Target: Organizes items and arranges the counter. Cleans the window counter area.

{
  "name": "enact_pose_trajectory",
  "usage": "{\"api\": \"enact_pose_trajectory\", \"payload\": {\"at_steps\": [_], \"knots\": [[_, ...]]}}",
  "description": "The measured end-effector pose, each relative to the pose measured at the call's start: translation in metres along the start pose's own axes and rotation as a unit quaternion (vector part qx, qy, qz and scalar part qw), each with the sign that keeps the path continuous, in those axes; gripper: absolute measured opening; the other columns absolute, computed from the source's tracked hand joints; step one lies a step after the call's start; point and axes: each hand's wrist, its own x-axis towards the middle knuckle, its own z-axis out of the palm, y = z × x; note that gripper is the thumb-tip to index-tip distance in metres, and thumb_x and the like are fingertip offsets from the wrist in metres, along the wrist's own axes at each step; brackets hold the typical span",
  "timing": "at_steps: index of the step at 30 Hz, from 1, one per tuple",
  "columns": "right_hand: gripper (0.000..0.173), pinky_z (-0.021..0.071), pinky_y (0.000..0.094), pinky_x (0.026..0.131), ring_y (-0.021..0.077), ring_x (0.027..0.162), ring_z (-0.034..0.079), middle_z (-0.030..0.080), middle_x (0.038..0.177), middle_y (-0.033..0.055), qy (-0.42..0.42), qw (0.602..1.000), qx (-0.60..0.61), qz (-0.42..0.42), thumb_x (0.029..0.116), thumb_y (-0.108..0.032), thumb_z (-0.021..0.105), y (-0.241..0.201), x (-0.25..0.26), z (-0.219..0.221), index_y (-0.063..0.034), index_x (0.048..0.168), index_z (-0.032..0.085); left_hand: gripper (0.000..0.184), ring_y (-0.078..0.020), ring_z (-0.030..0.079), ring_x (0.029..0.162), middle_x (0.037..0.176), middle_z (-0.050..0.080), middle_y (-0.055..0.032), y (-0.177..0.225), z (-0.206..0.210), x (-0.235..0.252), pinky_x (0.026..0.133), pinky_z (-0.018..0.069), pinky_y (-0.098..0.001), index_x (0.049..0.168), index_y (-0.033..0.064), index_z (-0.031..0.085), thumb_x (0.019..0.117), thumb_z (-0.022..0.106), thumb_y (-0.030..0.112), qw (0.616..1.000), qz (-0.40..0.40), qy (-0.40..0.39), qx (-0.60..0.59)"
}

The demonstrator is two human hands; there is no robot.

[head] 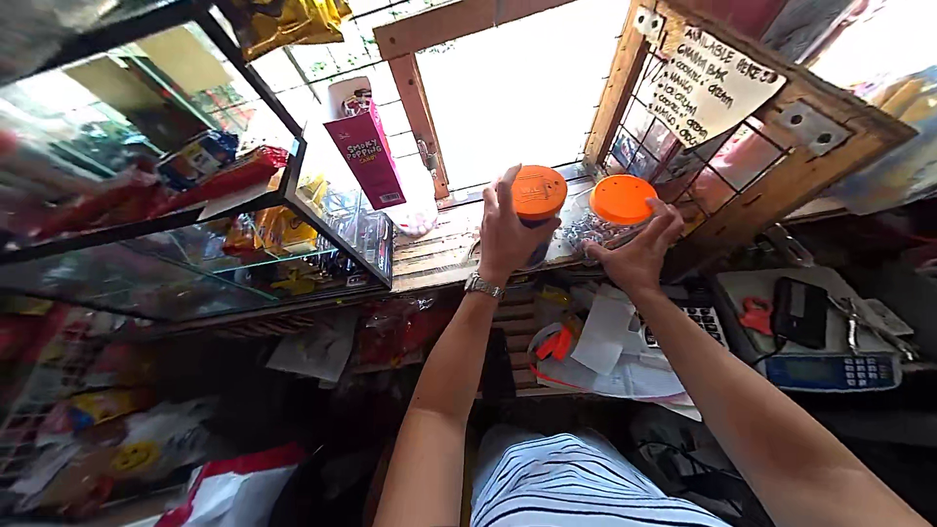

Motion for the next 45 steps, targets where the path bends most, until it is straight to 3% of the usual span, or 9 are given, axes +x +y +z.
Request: {"api": "enact_pose_trajectory", "payload": {"at_steps": [7, 10, 15, 25, 29, 33, 37, 40, 45], "knots": [[0.104, 0.0414, 0.0647, 0.107, 0.0534, 0.137, 0.039, 0.036, 0.149, 0.0369, -0.009, 0.987, 0.094, -0.132, 0.0569, -0.031, 0.095, 0.004, -0.007, -0.021, 0.0025, 0.142, 0.045, 0.092, -0.0209, 0.057, 0.128, 0.148, 0.050, -0.0100, 0.062, -0.103, -0.062, 0.099, 0.0567, -0.0452, 0.152, 0.0173, 0.042, 0.0750, 0.091, 0.032, 0.997, -0.029, 0.068, -0.029], [0.106, 0.0578, 0.0529, 0.094, 0.0394, 0.140, 0.043, 0.032, 0.155, 0.0265, -0.123, 0.956, 0.187, -0.188, 0.0580, -0.033, 0.096, -0.031, -0.011, -0.031, -0.0058, 0.144, 0.041, 0.091, -0.0189, 0.058, 0.128, 0.145, 0.054, -0.0076, 0.071, -0.170, -0.098, 0.103, 0.0551, -0.0426, 0.148, 0.0133, 0.046, 0.0727, 0.091, 0.036, 0.993, -0.020, 0.111, 0.039], [0.106, 0.0642, 0.0517, 0.082, 0.0345, 0.127, 0.058, 0.042, 0.147, 0.0226, -0.325, 0.852, 0.348, -0.216, 0.0522, -0.014, 0.100, -0.119, -0.019, 0.029, -0.0068, 0.142, 0.044, 0.090, -0.0197, 0.055, 0.131, 0.145, 0.053, -0.0118, 0.075, -0.244, -0.146, 0.108, 0.0508, -0.0405, 0.147, 0.0071, 0.044, 0.0767, 0.088, 0.042, 0.961, -0.023, 0.203, 0.189], [0.110, 0.0512, 0.0624, 0.099, 0.0447, 0.142, 0.040, 0.031, 0.158, 0.0276, -0.442, 0.811, 0.308, -0.229, 0.0557, -0.003, 0.097, -0.180, -0.049, 0.177, -0.0108, 0.150, 0.041, 0.084, -0.0189, 0.054, 0.132, 0.144, 0.051, -0.0113, 0.076, -0.245, -0.132, 0.109, 0.0497, -0.0389, 0.142, 0.0046, 0.045, 0.0780, 0.087, 0.039, 0.954, 0.009, 0.250, 0.167], [0.129, 0.0512, 0.0631, 0.100, 0.0447, 0.134, 0.052, 0.032, 0.161, 0.0246, -0.441, 0.821, 0.305, -0.194, 0.0598, -0.002, 0.095, -0.189, -0.059, 0.178, -0.0144, 0.162, 0.017, 0.081, -0.0303, 0.053, 0.130, 0.140, 0.052, -0.0246, 0.053, -0.224, -0.060, 0.107, 0.0483, -0.0431, 0.138, -0.0018, 0.051, 0.0758, 0.088, 0.036, 0.949, 0.029, 0.239, 0.205], [0.131, 0.0485, 0.0594, 0.104, 0.0449, 0.134, 0.050, 0.035, 0.156, 0.0287, -0.415, 0.844, 0.292, -0.173, 0.0571, -0.004, 0.096, -0.182, -0.067, 0.157, -0.0092, 0.161, 0.016, 0.081, -0.0347, 0.050, 0.133, 0.144, 0.047, -0.0282, 0.018, -0.198, -0.004, 0.108, 0.0459, -0.0413, 0.140, 0.0006, 0.053, 0.0776, 0.087, 0.040, 0.941, -0.018, 0.246, 0.234], [0.083, 0.0553, 0.0519, 0.099, 0.0356, 0.133, 0.054, 0.042, 0.153, 0.0208, -0.440, 0.829, 0.277, -0.206, 0.0774, -0.007, 0.085, -0.140, -0.065, 0.085, -0.0072, 0.149, 0.042, 0.081, -0.0440, 0.037, 0.142, 0.152, 0.036, -0.0324, -0.001, -0.182, 0.005, 0.116, 0.0355, -0.0468, 0.141, 0.0024, 0.055, 0.0785, 0.085, 0.043, 0.910, 0.013, 0.283, 0.303], [0.063, 0.0595, 0.0478, 0.095, 0.0283, 0.125, 0.060, 0.050, 0.144, 0.0162, -0.452, 0.819, 0.240, -0.260, 0.0836, -0.011, 0.082, -0.092, -0.070, 0.023, -0.0079, 0.139, 0.052, 0.104, -0.0503, 0.028, 0.146, 0.161, 0.025, -0.0334, 0.005, -0.182, -0.006, 0.118, 0.0255, -0.0560, 0.154, 0.0071, 0.044, 0.0676, 0.091, 0.041, 0.897, 0.012, 0.246, 0.368], [0.057, 0.0593, 0.0400, 0.098, 0.0187, 0.127, 0.059, 0.049, 0.145, 0.0116, -0.448, 0.827, 0.210, -0.265, 0.0861, -0.019, 0.077, -0.027, -0.074, -0.042, -0.0077, 0.137, 0.054, 0.105, -0.0490, 0.032, 0.143, 0.161, 0.025, -0.0301, 0.005, -0.176, -0.006, 0.112, 0.0391, -0.0526, 0.154, 0.0097, 0.043, 0.0634, 0.094, 0.024, 0.907, -0.025, 0.246, 0.341]]}}
